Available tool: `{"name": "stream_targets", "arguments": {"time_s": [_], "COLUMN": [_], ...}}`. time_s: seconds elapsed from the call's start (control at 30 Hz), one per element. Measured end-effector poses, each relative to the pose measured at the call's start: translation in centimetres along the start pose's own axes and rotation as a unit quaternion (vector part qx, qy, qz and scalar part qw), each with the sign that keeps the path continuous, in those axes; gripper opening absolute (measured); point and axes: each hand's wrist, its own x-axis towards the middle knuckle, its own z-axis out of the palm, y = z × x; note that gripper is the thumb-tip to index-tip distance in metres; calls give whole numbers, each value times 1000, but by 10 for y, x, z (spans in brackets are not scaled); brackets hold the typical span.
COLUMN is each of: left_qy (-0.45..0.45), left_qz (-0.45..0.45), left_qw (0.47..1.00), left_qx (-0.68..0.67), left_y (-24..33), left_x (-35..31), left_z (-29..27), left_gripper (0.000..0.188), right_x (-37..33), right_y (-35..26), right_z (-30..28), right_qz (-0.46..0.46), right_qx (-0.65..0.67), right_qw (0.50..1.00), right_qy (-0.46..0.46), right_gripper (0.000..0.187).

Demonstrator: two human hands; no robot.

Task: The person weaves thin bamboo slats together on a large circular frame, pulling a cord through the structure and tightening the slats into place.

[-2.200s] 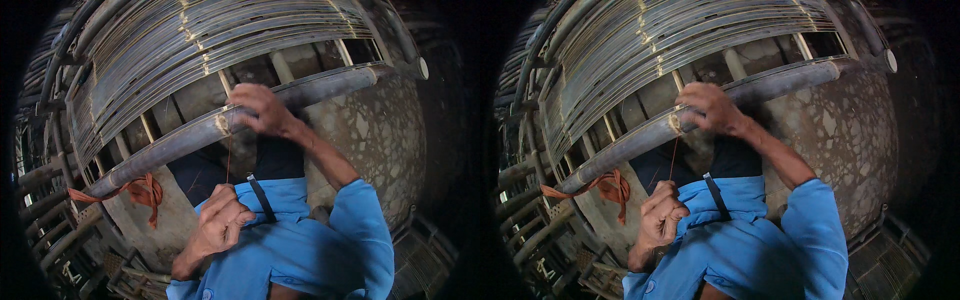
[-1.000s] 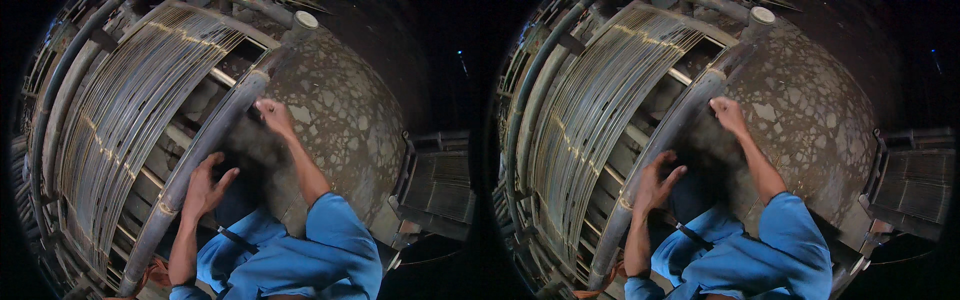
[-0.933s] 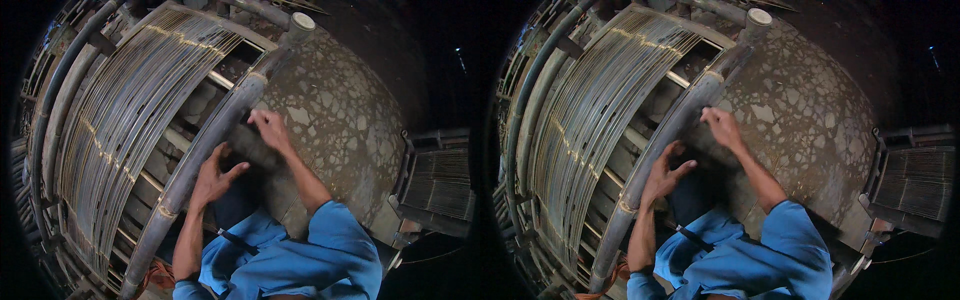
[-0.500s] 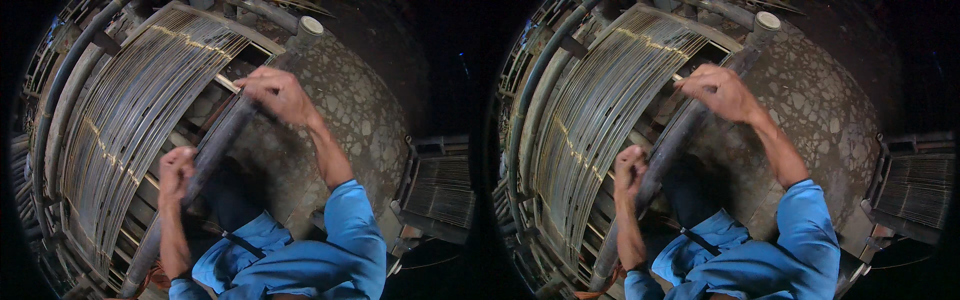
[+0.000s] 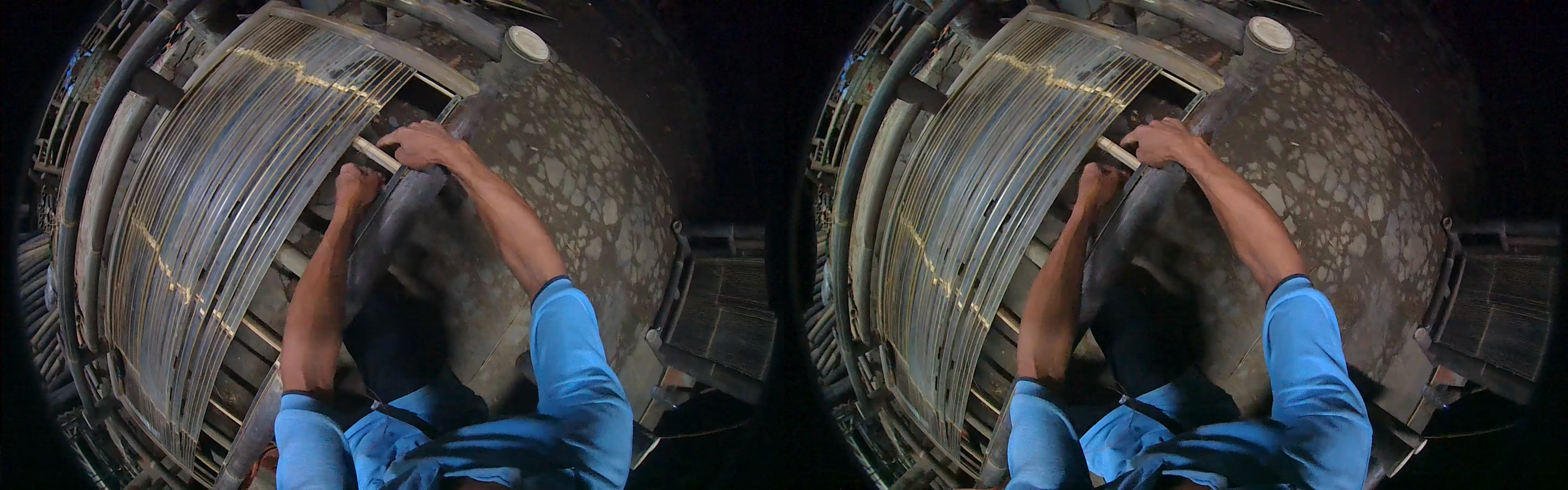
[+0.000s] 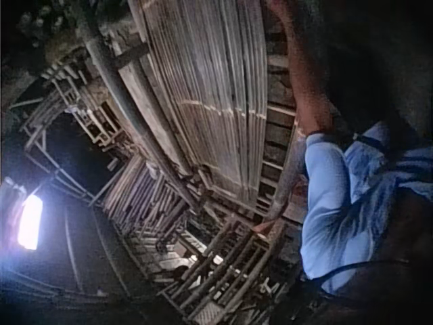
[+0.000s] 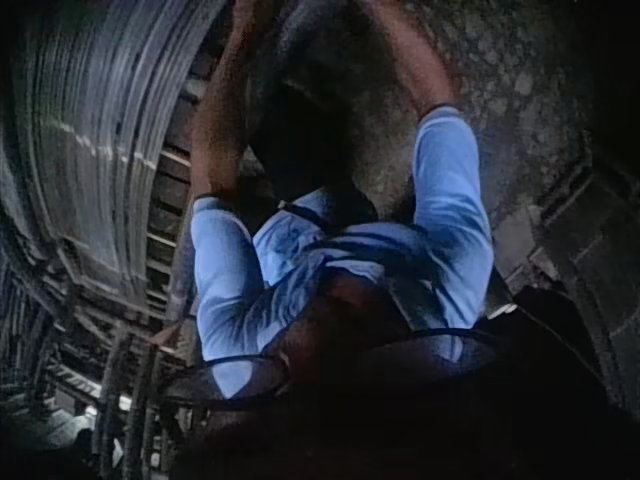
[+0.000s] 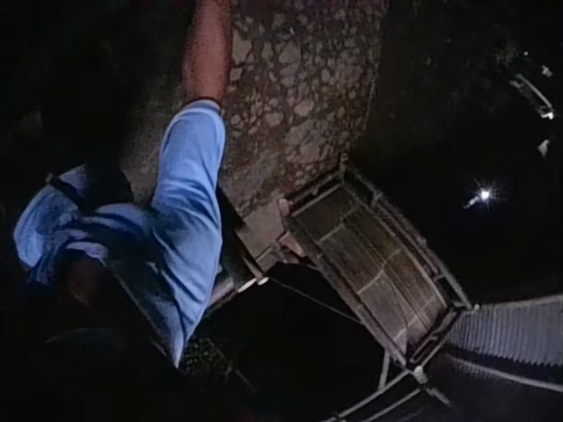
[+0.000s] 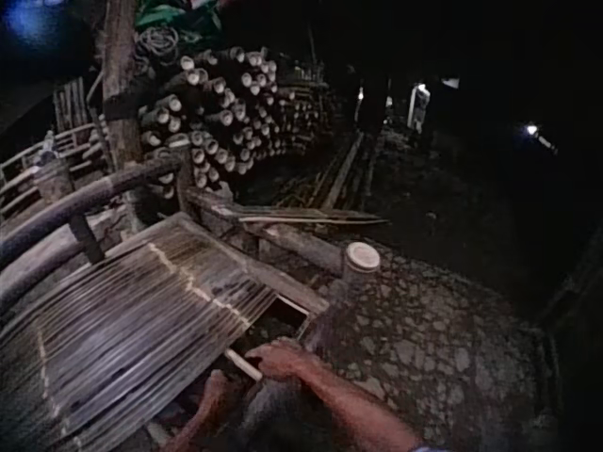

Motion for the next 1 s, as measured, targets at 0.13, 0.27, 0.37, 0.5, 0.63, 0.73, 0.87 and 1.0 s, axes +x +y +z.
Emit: {"name": "stream_targets", "arguments": {"time_s": [0.13,0.27,0.37,0.5,0.63,0.73,0.87,1.0], "left_qy": [-117,-138,16,109,-109,-9,152,264], "left_qz": [-142,-150,-95,278,187,296,278,244], "left_qw": [952,905,988,947,957,950,909,788], "left_qx": [-246,-374,-120,-116,-194,101,269,499], "left_y": [15,-8,13,129,154,153,90,-10], "left_x": [18,8,-20,-103,-155,-199,-239,-329], "left_z": [18,2,-18,-54,-108,-167,-258,-431], "left_gripper": [28,14,11,29,32,22,11,23], "right_x": [8,2,-32,-114,-192,-245,-297,-308], "right_y": [16,0,-8,-42,-83,-97,-75,-82], "right_z": [3,-1,10,-33,-68,-79,-57,-23], "right_qz": [8,65,-66,-200,-260,-256,-247,-200], "right_qx": [-55,-47,-19,21,171,250,260,258], "right_qw": [998,997,980,910,910,908,912,937], "right_qy": [-32,-21,185,363,275,220,197,126], "right_gripper": [43,33,22,11,21,32,37,39]}}
